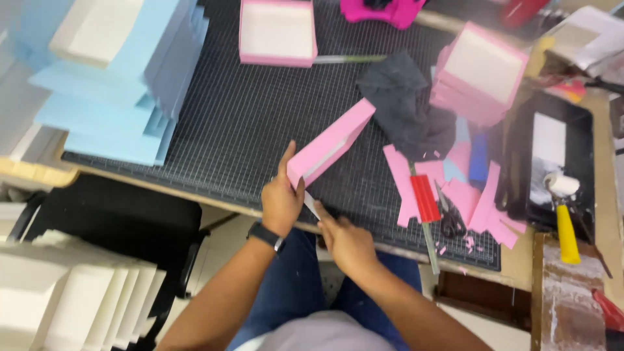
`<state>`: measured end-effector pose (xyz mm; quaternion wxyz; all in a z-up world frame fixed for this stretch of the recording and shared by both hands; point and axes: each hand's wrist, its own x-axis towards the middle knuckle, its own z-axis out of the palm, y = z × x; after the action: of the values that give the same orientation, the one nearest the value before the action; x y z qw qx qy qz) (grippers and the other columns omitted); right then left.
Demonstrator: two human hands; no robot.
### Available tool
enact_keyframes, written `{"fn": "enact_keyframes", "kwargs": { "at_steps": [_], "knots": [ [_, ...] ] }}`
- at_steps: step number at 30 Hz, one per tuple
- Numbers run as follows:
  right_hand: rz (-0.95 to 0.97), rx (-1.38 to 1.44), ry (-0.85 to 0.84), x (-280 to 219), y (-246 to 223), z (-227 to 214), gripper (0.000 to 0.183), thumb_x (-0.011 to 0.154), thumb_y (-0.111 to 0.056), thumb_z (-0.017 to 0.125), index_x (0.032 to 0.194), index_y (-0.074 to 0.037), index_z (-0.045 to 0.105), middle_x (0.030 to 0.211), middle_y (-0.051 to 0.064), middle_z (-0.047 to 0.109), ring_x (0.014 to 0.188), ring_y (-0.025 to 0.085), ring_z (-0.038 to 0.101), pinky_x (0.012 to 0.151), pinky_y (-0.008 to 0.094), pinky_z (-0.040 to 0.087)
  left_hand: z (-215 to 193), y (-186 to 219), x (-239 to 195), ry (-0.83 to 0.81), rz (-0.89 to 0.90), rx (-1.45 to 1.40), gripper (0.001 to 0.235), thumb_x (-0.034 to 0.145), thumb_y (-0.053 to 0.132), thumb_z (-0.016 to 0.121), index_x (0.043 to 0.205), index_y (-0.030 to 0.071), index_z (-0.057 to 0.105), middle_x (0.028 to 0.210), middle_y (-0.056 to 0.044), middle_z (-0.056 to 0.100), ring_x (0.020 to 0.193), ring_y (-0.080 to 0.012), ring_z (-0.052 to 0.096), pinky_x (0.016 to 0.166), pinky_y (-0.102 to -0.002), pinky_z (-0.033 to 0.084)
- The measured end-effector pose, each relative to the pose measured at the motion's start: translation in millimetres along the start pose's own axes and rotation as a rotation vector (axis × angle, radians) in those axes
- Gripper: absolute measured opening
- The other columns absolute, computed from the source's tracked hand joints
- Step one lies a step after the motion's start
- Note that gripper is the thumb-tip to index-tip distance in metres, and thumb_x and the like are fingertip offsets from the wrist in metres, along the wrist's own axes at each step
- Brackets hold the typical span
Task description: The person assembles a small pink box by folding and creasing its edges. They use a metal bone folder to press the folds and a red plastic creaser to sharpen the creases. The person then places the finished box on the table.
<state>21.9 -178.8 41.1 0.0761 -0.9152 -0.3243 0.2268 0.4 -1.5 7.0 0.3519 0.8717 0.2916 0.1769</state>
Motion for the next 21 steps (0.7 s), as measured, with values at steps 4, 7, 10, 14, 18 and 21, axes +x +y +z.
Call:
{"fn": "enact_keyframes", "kwargs": {
  "at_steps": [4,7,10,14,18,21],
  "knots": [
    [0.038,-0.112,0.111,30.4,37.4,-26.1,0.034,0.101,-0.039,0.050,0.124,-0.031,0.073,0.093,0.019,0.075,0.086,0.044,0.076,0.076,0.053,0.060,-23.7,14.6,-0.6,-0.015,-0.001,-0.052,0.071,0.093,0.029,0.067,0.158,0.034,0.039,0.095,-0.016,0.079,0.085,-0.0441,0.074,0.074,-0.053,0.059],
    [0.086,-0.149,0.248,22.5,28.9,-25.8,0.045,0.109,-0.041,0.037,0.150,-0.033,0.053,0.089,0.021,0.073,0.083,0.044,0.077,0.075,0.054,0.061,-45.3,30.1,0.0,0.032,0.000,-0.223,0.072,0.088,0.026,0.074,0.154,0.028,0.046,0.106,-0.018,0.079,0.095,-0.0444,0.073,0.079,-0.052,0.060],
    [-0.116,-0.125,0.222,-1.1,17.3,-1.9,0.040,0.107,-0.039,0.043,0.141,-0.029,0.062,0.094,0.019,0.071,0.069,0.041,0.076,0.063,0.050,0.061,-48.4,31.0,-3.9,0.038,-0.020,-0.197,0.058,0.085,0.027,0.074,0.141,0.036,0.062,0.110,-0.002,0.080,0.101,-0.0335,0.073,0.080,-0.046,0.061],
    [-0.084,-0.215,0.257,-2.8,20.4,-14.0,0.038,0.106,-0.042,0.043,0.136,-0.031,0.063,0.084,0.013,0.068,0.069,0.040,0.076,0.062,0.054,0.061,-44.6,27.4,-4.0,0.089,0.065,-0.191,0.056,0.087,0.014,0.068,0.142,0.026,0.062,0.114,-0.008,0.078,0.101,-0.0396,0.071,0.080,-0.053,0.060],
    [-0.279,-0.147,0.289,-11.8,10.4,3.3,0.037,0.105,-0.042,0.043,0.133,-0.034,0.066,0.088,0.010,0.067,0.062,0.039,0.074,0.055,0.051,0.059,-44.3,33.0,-4.4,0.143,0.081,-0.189,0.058,0.089,0.010,0.064,0.146,0.020,0.059,0.115,-0.014,0.077,0.102,-0.0430,0.070,0.081,-0.057,0.058],
    [-0.287,-0.138,0.500,4.3,30.6,-17.4,0.028,0.102,-0.043,0.054,0.102,-0.029,0.078,0.081,0.005,0.066,0.055,0.033,0.071,0.049,0.042,0.056,-48.8,39.3,-5.5,0.142,0.095,-0.214,0.058,0.090,0.006,0.063,0.147,0.016,0.057,0.120,-0.016,0.075,0.105,-0.0437,0.069,0.080,-0.055,0.060]
  ]
}}
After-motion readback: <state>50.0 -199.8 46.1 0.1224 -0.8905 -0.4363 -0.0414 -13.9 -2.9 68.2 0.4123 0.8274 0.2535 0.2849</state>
